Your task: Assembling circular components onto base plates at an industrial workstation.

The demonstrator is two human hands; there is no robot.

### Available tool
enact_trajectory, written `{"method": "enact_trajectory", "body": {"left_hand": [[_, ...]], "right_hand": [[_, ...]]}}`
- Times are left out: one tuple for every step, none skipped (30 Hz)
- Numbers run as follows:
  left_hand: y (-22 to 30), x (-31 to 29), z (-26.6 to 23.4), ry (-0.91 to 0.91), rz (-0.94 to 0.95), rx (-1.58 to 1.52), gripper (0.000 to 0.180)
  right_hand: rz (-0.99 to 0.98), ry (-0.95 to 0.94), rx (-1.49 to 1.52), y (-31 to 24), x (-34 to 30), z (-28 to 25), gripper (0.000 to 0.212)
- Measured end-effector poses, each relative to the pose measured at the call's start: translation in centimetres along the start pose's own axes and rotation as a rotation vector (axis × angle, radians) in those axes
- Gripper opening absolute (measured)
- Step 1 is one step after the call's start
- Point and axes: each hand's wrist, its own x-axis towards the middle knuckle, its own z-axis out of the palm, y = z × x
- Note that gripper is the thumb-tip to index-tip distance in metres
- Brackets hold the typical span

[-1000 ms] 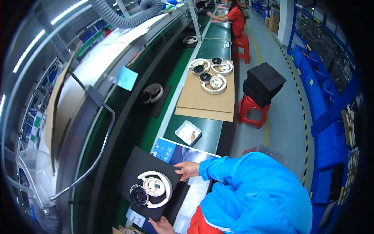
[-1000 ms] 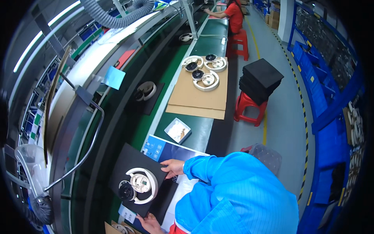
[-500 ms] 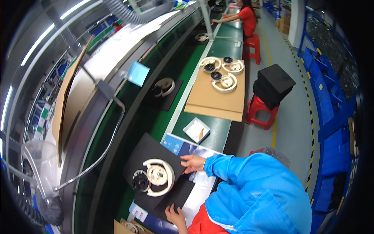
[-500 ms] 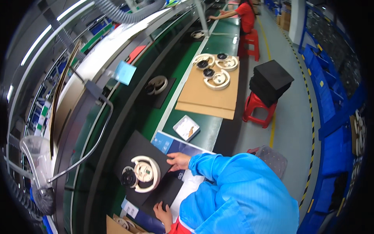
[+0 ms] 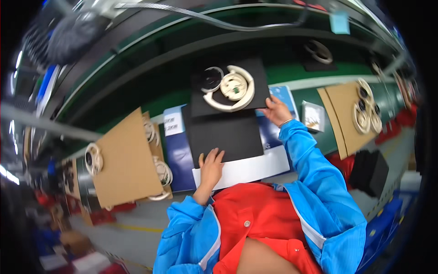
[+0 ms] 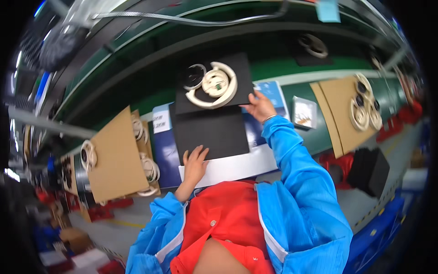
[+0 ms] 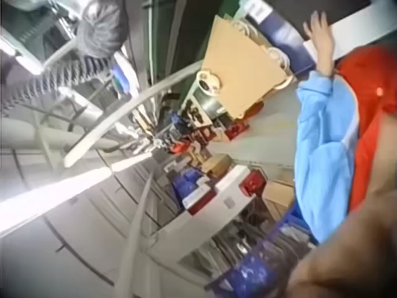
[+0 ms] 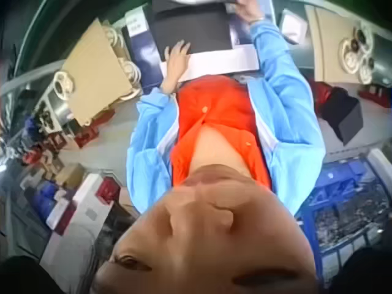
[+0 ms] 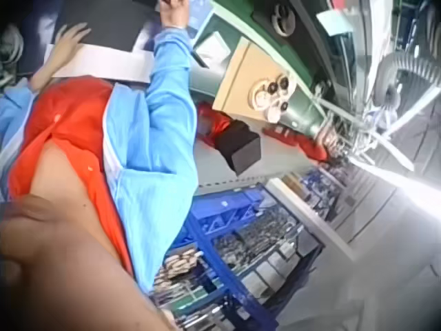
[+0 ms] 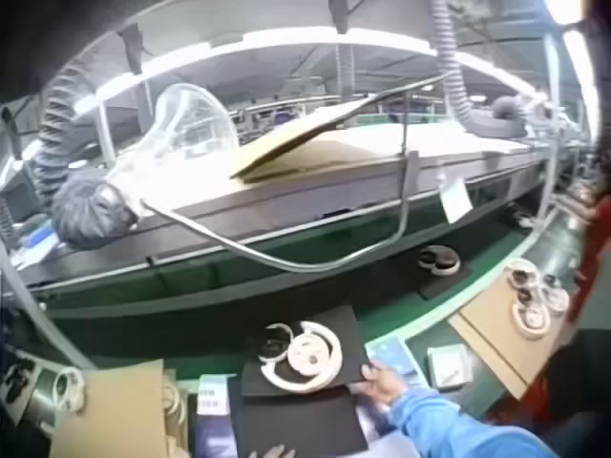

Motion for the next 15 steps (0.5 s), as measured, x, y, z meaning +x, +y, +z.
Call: {"method": "enact_trajectory", "body": {"left_hand": [[-0.2, -0.1, 0.3, -0.003, 0.005, -0.006, 0.042], [-0.3, -0.2, 0.6, -0.013, 0.026, -0.015, 0.043], [-0.6, -0.3, 0.1, -0.011, -0.004, -0.006, 0.043], [-0.8, -0.5, -0.4, -0.027, -0.004, -0.015, 0.043], [-0.7, -0.7, -0.5, -0.042, 0.003, -0.032, 0.044], [-0.7, -0.8, -0.9, -0.05, -0.007, -0.052, 0.043], [-0.7, -1.0, -1.3, -0.065, -0.017, -0.069, 0.043], [-0.7, -1.0, -1.5, -0.079, -0.025, -0.087, 0.043], [-0.8, -1.1, -1.6, -0.109, -0.029, -0.101, 0.042], [-0.9, -1.2, -1.8, -0.118, -0.034, -0.126, 0.042], [-1.0, -1.1, -2.1, -0.123, -0.034, -0.136, 0.042], [-0.9, -1.2, -2.1, -0.129, -0.034, -0.152, 0.041], [-1.1, -1.2, -2.1, -0.14, -0.048, -0.164, 0.041], [-1.3, -1.1, -2.0, -0.116, -0.037, -0.185, 0.041], [-1.4, -1.0, -2.1, -0.096, -0.018, -0.206, 0.041]], "right_hand": [[0.04, -0.017, -0.062, 0.4, 2.0, 0.2, 0.036], [0.068, -0.025, -0.119, 0.9, 3.8, 0.7, 0.037], [0.093, -0.043, -0.12, 1.4, 5.3, 2.3, 0.037], [0.107, 0.035, -0.121, 1.9, 6.6, 4.0, 0.038], [0.113, 0.12, -0.127, 2.3, 7.8, 5.0, 0.038], [0.123, 0.11, -0.129, 2.7, 9.1, 6.1, 0.038], [0.154, 0.137, -0.145, 3.1, 10.5, 7.0, 0.041], [0.184, 0.165, -0.163, 3.5, 11.8, 7.6, 0.044], [0.217, 0.189, -0.173, 4.3, 13.4, 8.0, 0.051], [0.227, 0.187, -0.176, 5.0, 14.8, 8.5, 0.051], [0.253, 0.2, -0.181, 5.9, 16.1, 9.1, 0.056], [0.279, 0.218, -0.191, 6.8, 17.0, 9.5, 0.061], [0.267, 0.17, -0.181, 7.9, 17.9, 10.0, 0.06], [0.274, 0.184, -0.163, 8.9, 18.8, 10.7, 0.059], [0.268, 0.166, -0.154, 10.1, 20.3, 10.7, 0.06]]}}
